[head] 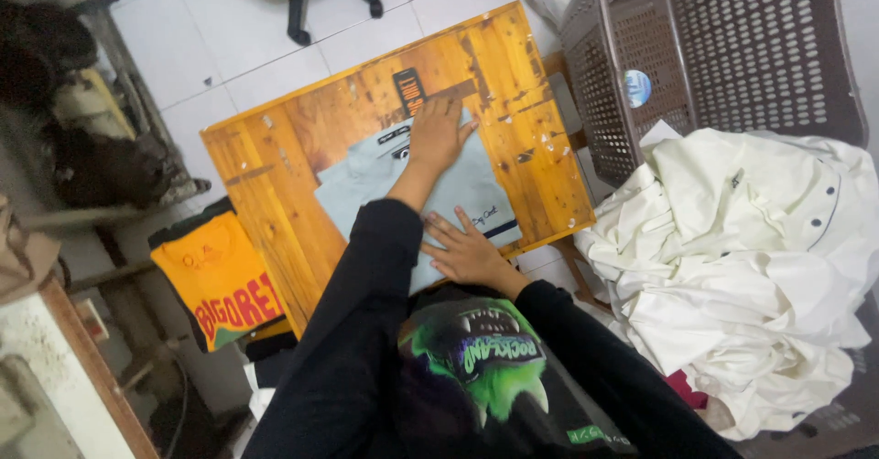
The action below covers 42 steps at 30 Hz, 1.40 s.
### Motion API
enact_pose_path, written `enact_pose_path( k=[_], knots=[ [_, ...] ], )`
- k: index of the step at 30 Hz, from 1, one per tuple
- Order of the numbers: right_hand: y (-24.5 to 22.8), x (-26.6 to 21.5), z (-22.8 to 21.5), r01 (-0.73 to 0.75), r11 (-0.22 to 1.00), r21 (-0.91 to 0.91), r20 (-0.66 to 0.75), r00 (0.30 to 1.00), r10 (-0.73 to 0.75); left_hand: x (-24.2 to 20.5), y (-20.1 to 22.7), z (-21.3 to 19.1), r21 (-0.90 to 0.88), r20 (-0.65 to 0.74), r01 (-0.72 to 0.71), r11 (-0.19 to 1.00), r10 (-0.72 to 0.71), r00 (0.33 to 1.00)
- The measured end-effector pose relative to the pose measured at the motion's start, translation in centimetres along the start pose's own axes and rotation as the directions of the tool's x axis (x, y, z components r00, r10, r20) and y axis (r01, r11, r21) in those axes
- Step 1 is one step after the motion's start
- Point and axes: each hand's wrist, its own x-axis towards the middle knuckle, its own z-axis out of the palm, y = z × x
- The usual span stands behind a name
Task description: A person carefully folds a light blue button-down shirt on a wooden table, smoothing out wrinkles at each step.
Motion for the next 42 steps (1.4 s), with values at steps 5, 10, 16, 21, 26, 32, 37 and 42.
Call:
enact_pose_path(
  k=[5, 10, 16, 21, 26, 32, 37, 42],
  knots=[
    [1.3, -0.7, -1.3, -0.183, 0.982, -0.050, -0.062, 0.982, 0.180, 3.0, -1.2, 4.0, 0.130, 0.173, 0.108, 0.986, -0.130, 0.976],
    [2.2, -3.9, -0.9, -0.500, 0.860, -0.101, -0.006, 0.865, 0.502, 2.5, -1.1, 2.4, 0.091, -0.225, 0.151, 0.984, -0.127, 0.966],
    [2.9, -4.7, 0.2, -0.502, 0.861, -0.082, -0.118, 0.863, 0.492, 2.6, -2.1, 3.7, 0.244, -0.330, 0.080, 0.966, 0.005, 0.944],
    [2.7, -4.4, 0.1, -0.476, 0.871, -0.121, -0.134, 0.877, 0.461, 2.6, -3.1, 4.0, 0.237, -0.393, 0.058, 0.970, 0.041, 0.919],
    [1.5, -4.3, -0.7, -0.495, 0.847, -0.195, 0.003, 0.863, 0.505, -4.1, -1.2, 1.5, 0.193, -0.439, -0.190, 0.963, 0.258, 0.861],
    [0.3, -1.9, -1.6, -0.493, 0.830, -0.260, -0.036, 0.864, 0.501, -18.2, 0.0, -2.8, 0.031, -0.444, 0.058, 0.998, -0.038, 0.895],
    [0.7, -0.6, -0.6, -0.367, 0.899, -0.238, 0.039, 0.921, 0.387, -21.7, -2.5, -3.7, -0.101, 0.034, 0.431, 0.897, -0.429, 0.902],
    [1.7, -0.9, 0.0, -0.381, 0.910, -0.165, 0.177, 0.896, 0.407, -21.7, -2.6, -4.5, -0.041, 0.151, 0.460, 0.887, -0.450, 0.880]
  ],
)
